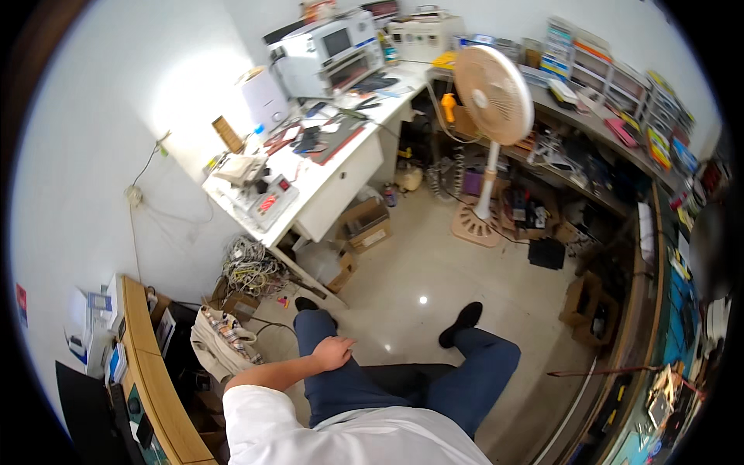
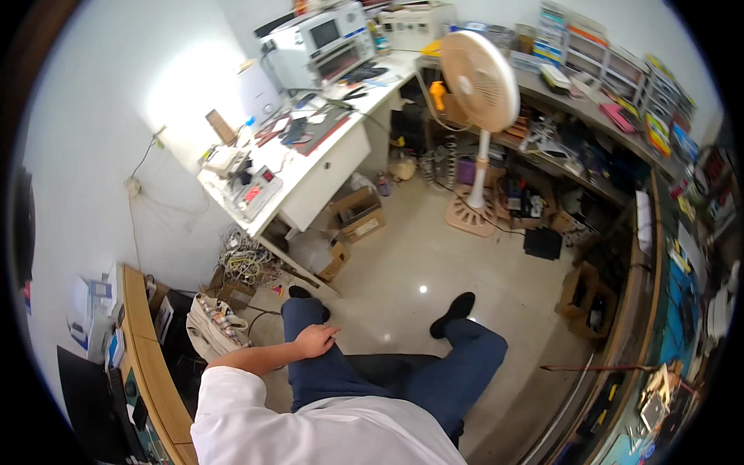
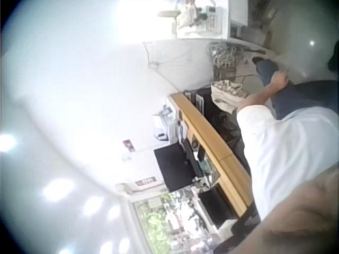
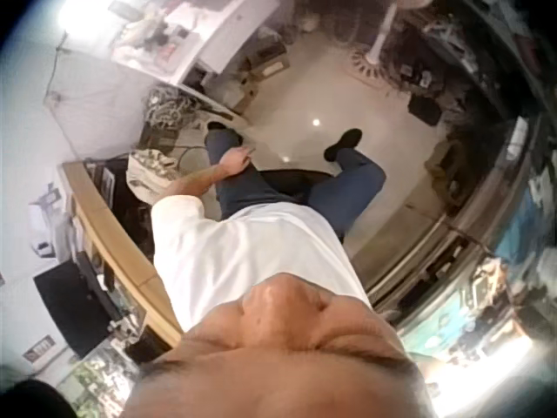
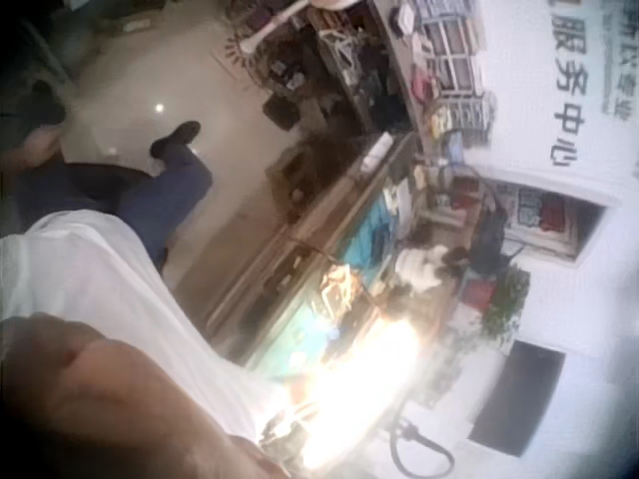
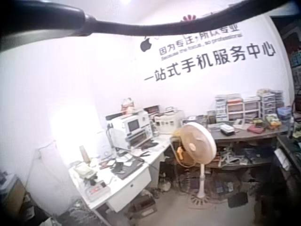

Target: The person handles a transparent smartphone screen, peeling off a protective film and applying a small adhesive strip to the top edge. They place the screen into a metal jig and use a white cloth to wipe the surface. Finally, they use a small brush to clean the edges of the screen within the jig.

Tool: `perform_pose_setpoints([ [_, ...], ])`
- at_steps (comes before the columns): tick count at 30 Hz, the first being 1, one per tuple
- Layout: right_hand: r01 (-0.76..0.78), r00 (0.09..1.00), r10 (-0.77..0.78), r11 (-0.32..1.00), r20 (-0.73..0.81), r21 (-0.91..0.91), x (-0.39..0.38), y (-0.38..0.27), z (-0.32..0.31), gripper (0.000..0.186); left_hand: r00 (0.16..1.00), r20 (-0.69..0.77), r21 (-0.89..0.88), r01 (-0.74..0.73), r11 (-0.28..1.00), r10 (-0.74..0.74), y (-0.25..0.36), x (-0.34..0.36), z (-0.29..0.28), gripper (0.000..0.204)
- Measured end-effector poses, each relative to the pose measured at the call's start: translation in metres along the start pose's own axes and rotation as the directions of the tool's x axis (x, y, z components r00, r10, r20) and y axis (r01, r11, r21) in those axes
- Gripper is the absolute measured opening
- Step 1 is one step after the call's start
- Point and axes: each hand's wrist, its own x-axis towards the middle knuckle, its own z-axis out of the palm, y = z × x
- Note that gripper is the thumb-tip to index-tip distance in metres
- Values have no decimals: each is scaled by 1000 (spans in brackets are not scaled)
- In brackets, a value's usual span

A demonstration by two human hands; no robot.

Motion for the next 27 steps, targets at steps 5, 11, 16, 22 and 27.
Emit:
perform_pose_setpoints([
  [5, 19, 998, -29, 986, 56, 163, -92, -133, 28, 32, 940, -337, -220, -34, 975, -43, -53, -7, -12, 24],
  [11, 18, 986, -90, 897, 141, 442, -199, -298, 61, 34, 330, -905, -260, 65, 963, -267, -156, 20, -162, 15],
  [16, -294, 633, -356, 711, 687, 639, -353, -496, 100, 35, 66, -962, -269, -61, 961, -265, -209, 42, -244, 23],
  [22, -72, 50, -996, 74, 77, 995, -559, -743, 83, 39, 67, -986, -156, -102, 982, -150, -188, 13, -238, 30],
  [27, -145, 133, -989, 43, 62, 988, -614, -787, 85, 32, 28, -971, -240, -32, 970, -239, -196, -24, -219, 32],
])
